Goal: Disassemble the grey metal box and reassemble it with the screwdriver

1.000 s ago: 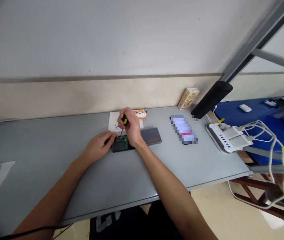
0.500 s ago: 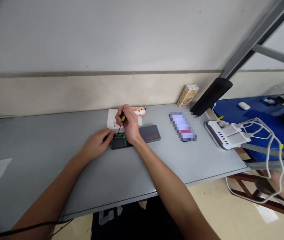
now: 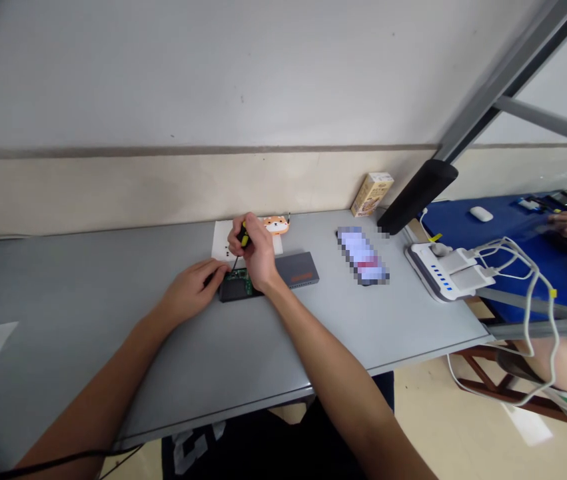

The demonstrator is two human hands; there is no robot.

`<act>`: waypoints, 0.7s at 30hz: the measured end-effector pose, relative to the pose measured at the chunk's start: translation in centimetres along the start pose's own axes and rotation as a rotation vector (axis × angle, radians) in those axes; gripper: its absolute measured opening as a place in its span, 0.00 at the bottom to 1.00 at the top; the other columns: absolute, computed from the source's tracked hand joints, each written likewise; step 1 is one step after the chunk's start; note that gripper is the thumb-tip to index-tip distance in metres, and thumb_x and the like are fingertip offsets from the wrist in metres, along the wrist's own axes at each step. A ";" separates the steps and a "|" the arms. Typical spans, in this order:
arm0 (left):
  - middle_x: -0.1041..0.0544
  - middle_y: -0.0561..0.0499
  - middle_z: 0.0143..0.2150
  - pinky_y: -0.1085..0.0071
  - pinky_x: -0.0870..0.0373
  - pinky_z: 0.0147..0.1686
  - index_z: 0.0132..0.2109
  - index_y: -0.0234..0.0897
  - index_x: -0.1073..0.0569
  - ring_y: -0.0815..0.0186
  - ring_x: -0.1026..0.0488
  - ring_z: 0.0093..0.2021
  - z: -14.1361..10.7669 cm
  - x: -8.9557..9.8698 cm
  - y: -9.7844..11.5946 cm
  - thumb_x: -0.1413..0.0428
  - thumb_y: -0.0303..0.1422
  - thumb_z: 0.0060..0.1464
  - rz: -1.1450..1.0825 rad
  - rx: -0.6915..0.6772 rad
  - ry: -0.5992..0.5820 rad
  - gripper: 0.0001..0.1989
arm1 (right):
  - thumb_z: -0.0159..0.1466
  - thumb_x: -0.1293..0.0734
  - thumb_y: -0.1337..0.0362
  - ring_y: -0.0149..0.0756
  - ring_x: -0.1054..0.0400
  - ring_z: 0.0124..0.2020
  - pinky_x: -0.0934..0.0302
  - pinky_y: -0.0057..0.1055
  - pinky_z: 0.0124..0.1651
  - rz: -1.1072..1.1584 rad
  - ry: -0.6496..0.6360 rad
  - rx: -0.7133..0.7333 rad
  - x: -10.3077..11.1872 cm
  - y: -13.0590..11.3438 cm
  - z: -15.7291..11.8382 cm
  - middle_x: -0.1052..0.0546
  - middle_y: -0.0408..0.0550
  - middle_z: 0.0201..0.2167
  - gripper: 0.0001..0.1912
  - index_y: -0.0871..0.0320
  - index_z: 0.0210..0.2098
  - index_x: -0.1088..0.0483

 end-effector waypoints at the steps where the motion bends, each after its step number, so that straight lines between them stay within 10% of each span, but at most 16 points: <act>1: 0.20 0.46 0.44 0.62 0.30 0.48 0.45 0.39 0.24 0.58 0.23 0.45 0.0 0.0 0.0 0.56 0.42 0.72 0.003 -0.001 -0.001 0.19 | 0.70 0.37 0.45 0.28 0.52 0.22 0.51 0.26 0.24 0.003 -0.001 -0.005 0.0 0.0 0.0 0.43 0.38 0.23 0.21 0.53 0.30 0.39; 21: 0.20 0.48 0.45 0.62 0.30 0.48 0.45 0.40 0.25 0.58 0.23 0.45 -0.2 0.3 0.1 0.57 0.43 0.72 0.031 0.038 -0.003 0.19 | 0.70 0.37 0.45 0.28 0.50 0.23 0.50 0.26 0.25 0.027 -0.002 0.001 0.0 -0.1 0.1 0.43 0.38 0.23 0.21 0.54 0.30 0.38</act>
Point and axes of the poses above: each hand's wrist, its own z-axis towards the middle knuckle, its own x-axis out of the back of the hand, y = z × x, the point moved 9 cm from there along z, towards the middle knuckle
